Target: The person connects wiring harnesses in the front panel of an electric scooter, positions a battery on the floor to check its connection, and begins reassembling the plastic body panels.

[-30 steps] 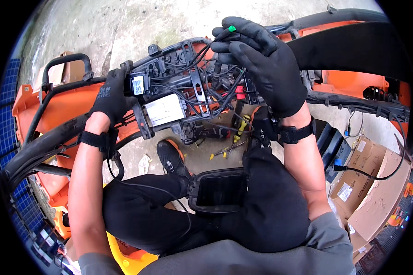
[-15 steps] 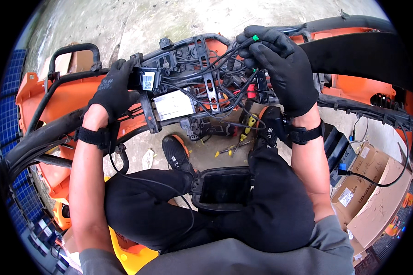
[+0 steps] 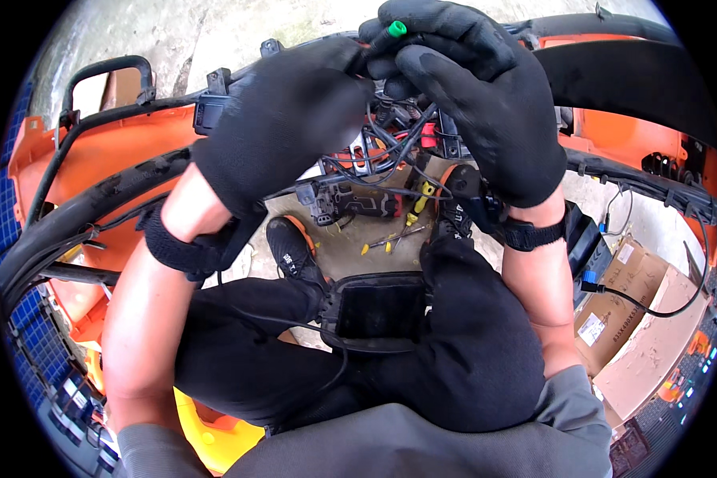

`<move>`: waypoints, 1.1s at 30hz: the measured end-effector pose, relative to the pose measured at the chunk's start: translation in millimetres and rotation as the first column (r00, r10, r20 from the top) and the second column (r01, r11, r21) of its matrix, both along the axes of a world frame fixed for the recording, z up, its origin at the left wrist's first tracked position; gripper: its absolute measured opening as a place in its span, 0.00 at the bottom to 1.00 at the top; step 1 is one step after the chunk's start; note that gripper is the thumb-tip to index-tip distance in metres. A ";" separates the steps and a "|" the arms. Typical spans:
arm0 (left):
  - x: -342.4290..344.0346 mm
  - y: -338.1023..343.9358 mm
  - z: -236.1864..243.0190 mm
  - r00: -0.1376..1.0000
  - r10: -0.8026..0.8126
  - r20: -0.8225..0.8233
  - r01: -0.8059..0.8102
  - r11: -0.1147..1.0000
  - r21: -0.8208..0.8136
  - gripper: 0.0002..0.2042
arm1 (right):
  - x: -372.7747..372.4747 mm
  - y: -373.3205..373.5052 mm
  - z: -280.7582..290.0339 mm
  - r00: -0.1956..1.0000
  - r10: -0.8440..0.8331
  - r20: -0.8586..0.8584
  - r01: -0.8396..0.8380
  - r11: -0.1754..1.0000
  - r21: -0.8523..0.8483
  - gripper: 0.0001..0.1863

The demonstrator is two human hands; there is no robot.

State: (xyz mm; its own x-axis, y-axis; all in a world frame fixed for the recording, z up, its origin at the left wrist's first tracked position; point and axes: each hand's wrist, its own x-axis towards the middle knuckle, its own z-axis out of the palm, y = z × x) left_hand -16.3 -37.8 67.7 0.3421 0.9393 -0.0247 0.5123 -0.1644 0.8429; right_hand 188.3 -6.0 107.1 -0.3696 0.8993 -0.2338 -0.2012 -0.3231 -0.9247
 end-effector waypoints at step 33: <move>-118.7 -35.4 64.3 0.848 0.487 -0.211 -0.380 0.834 0.401 0.18 | 61.0 -54.8 -96.8 0.831 0.451 0.326 -0.311 0.862 -0.401 0.17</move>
